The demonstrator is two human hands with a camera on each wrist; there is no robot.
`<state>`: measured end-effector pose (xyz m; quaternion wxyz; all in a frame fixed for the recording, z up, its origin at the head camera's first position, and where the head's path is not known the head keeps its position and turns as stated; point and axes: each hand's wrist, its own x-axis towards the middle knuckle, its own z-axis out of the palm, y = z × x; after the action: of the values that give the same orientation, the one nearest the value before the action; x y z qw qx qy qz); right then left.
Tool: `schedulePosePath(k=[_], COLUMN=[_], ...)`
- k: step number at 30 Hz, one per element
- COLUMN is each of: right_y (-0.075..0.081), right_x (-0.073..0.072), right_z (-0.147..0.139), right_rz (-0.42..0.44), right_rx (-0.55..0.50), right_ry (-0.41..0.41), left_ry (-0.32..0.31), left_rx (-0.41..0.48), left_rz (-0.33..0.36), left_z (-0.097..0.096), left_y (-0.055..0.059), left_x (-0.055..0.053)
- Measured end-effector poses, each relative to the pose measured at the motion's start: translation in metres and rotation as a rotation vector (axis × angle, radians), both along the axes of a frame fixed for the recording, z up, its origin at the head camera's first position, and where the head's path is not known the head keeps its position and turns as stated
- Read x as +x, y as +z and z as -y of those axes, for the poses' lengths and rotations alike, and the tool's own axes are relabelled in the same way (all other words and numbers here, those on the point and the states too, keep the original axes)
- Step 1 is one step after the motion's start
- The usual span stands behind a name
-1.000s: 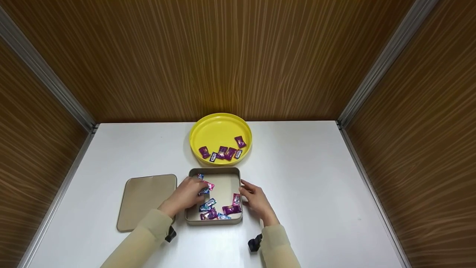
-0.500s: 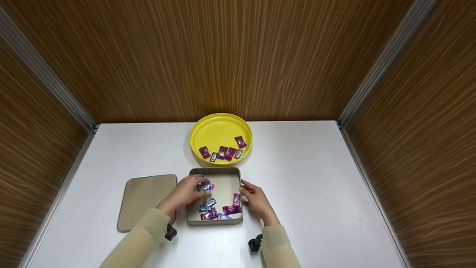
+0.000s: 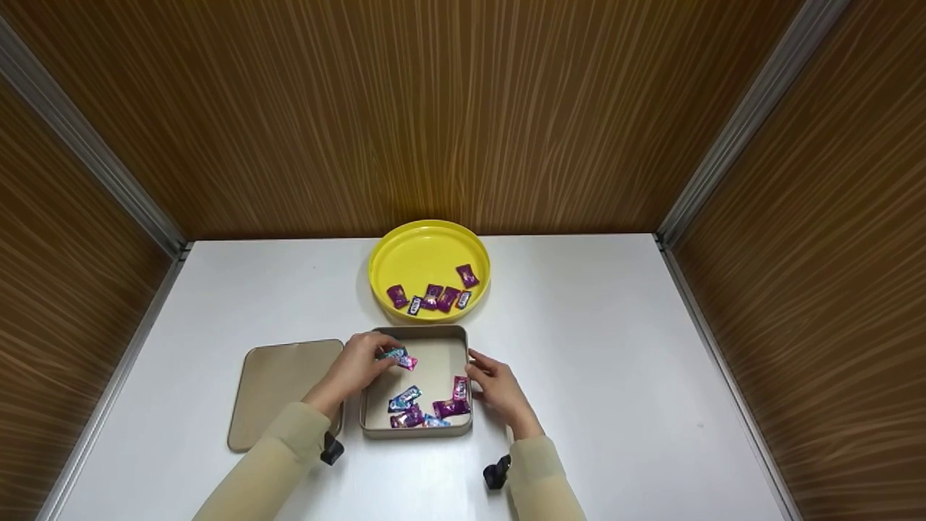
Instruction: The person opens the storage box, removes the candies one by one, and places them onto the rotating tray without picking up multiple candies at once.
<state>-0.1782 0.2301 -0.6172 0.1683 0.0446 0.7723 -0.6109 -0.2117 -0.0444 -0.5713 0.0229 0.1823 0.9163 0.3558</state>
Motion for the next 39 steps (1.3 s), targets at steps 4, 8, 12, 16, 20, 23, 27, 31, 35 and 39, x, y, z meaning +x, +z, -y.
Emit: schedulePosePath(k=[4,8,12,16,20,23,27,31,35,39], right_y=[0.0,0.0,0.0,0.0,-0.002,-0.002,-0.002,-0.003,-0.003,-0.004], right_x=[0.0,0.0,0.0,0.0,0.0,0.001,0.001,0.0,-0.001,-0.001], right_z=[-0.001,-0.001,-0.001,-0.001,0.0,0.0,-0.001,-0.002,-0.002,-0.002], right_rz=[0.011,0.017,0.015,0.008,0.001,0.001,0.003,0.002,-0.002,-0.009], right_rx=[0.004,0.005,-0.003,0.005,-0.008,-0.023,-0.02,-0.017,-0.01,-0.015], right_ry=[-0.007,-0.011,-0.012,-0.012,-0.008,-0.007,-0.011,-0.01,-0.001,0.004], left_ry=[0.046,0.096,0.184,0.254,0.308,0.351,0.393,0.432,0.453,0.425], left_rx=[0.011,0.059,0.129,0.244,0.4,0.48,0.531,0.541,0.544,0.522], left_rz=[-0.021,0.008,0.052,0.108,0.233,0.301,0.337,0.362,0.379,0.387], left_z=[0.0,0.0,0.0,-0.001,-0.001,0.0,0.001,0.0,-0.002,-0.006], left_y=[0.005,0.009,0.012,0.015,0.014,0.012,0.01,0.01,0.011,0.01], left_x=[-0.007,-0.014,-0.022,-0.031,-0.041,-0.046,-0.052,-0.058,-0.063,-0.066])
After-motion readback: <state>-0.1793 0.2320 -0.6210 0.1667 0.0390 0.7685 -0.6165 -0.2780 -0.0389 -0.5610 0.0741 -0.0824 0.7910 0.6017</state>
